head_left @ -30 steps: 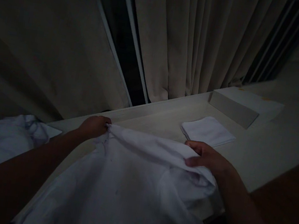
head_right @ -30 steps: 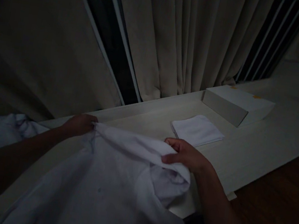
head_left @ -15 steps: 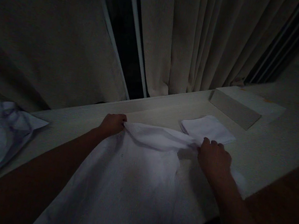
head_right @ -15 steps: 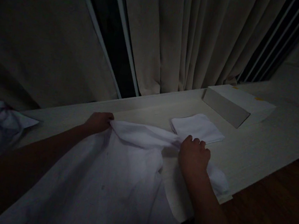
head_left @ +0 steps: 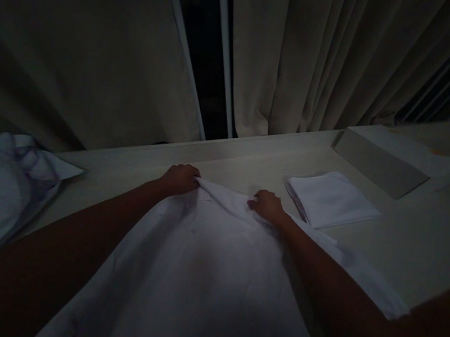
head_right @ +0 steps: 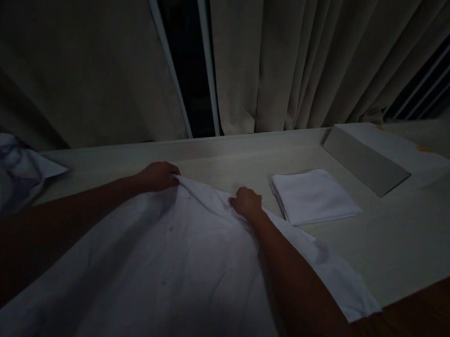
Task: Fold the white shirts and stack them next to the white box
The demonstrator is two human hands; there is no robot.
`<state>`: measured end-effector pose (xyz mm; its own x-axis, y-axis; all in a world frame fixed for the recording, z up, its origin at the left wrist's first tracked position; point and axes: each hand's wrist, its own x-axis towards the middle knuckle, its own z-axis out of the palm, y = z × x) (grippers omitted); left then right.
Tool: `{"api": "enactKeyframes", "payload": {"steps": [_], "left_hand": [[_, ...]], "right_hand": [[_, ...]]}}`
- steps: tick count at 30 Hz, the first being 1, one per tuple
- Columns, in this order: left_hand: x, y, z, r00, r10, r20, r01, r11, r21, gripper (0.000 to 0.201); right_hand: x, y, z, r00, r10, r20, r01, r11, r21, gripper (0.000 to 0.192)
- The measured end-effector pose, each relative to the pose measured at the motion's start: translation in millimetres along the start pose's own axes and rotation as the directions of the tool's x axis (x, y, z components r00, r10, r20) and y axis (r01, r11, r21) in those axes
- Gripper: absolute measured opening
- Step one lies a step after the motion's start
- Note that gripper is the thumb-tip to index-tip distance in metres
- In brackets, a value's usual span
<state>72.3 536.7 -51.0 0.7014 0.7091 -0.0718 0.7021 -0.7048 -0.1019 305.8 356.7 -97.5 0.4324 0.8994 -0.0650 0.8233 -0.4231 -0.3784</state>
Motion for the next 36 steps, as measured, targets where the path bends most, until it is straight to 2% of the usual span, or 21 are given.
{"api": "enactKeyframes", "payload": {"steps": [2, 7, 12, 16, 17, 19, 21, 23, 25, 27, 30, 33, 36], "left_hand": [[2.6, -4.5, 1.6, 1.000, -0.016, 0.013, 0.016, 1.000, 0.013, 0.034], [12.5, -2.3, 16.0, 0.998, -0.043, 0.039, 0.042, 0.999, 0.028, 0.030], [23.8, 10.3, 32.6, 0.998, -0.040, 0.050, 0.040, 0.999, -0.007, 0.028], [26.3, 14.7, 35.2, 0.998, -0.064, 0.014, 0.065, 0.996, -0.056, 0.028], [24.4, 15.5, 34.1, 0.997, -0.076, -0.018, 0.075, 0.995, -0.071, 0.031], [16.6, 18.7, 31.6, 0.988, -0.105, -0.110, 0.094, 0.991, -0.100, 0.042], [3.8, 25.4, 31.6, 0.974, -0.119, -0.195, 0.095, 0.987, -0.129, 0.046], [-12.1, 36.1, 37.9, 0.969, -0.104, -0.224, 0.070, 0.986, -0.152, 0.042], [-27.8, 48.9, 51.8, 0.975, -0.073, -0.208, 0.038, 0.985, -0.167, 0.046], [-39.3, 60.5, 69.8, 0.984, -0.066, -0.166, 0.036, 0.983, -0.179, 0.062], [-45.9, 71.8, 89.8, 0.988, -0.079, -0.130, 0.051, 0.978, -0.205, 0.075], [-52.1, 77.9, 87.7, 0.986, -0.051, -0.161, 0.013, 0.973, -0.231, 0.071], [-84.3, 78.2, 73.8, 0.966, -0.078, -0.248, 0.006, 0.961, -0.278, 0.064]], "right_hand": [[8.9, 4.3, 0.0, 1.000, 0.004, 0.002, -0.004, 1.000, 0.018, 0.032], [10.7, 12.9, -1.1, 0.987, 0.064, -0.144, -0.078, 0.993, -0.092, 0.031], [13.8, 13.8, 2.4, 0.972, -0.031, -0.231, -0.020, 0.976, -0.216, 0.032], [13.3, 2.2, -2.9, 0.956, -0.062, -0.287, -0.024, 0.958, -0.287, 0.034], [10.4, -3.6, -3.2, 0.947, -0.107, -0.304, 0.011, 0.953, -0.302, 0.035], [1.6, -17.5, 0.8, 0.919, -0.281, -0.277, 0.182, 0.924, -0.336, 0.038], [-7.9, -31.7, 11.3, 0.874, -0.452, -0.180, 0.379, 0.864, -0.330, 0.040], [-13.6, -42.0, 25.9, 0.857, -0.507, -0.098, 0.464, 0.840, -0.282, 0.043], [-13.7, -45.7, 40.3, 0.888, -0.456, -0.062, 0.430, 0.870, -0.242, 0.046], [-10.5, -43.6, 51.9, 0.920, -0.391, -0.025, 0.375, 0.899, -0.227, 0.056], [-7.8, -37.4, 63.2, 0.950, -0.311, 0.005, 0.305, 0.926, -0.223, 0.072], [-12.0, -35.9, 68.2, 0.965, -0.261, -0.014, 0.251, 0.939, -0.234, 0.077], [-20.1, -41.3, 65.3, 0.975, -0.222, -0.018, 0.211, 0.947, -0.244, 0.079]]}}
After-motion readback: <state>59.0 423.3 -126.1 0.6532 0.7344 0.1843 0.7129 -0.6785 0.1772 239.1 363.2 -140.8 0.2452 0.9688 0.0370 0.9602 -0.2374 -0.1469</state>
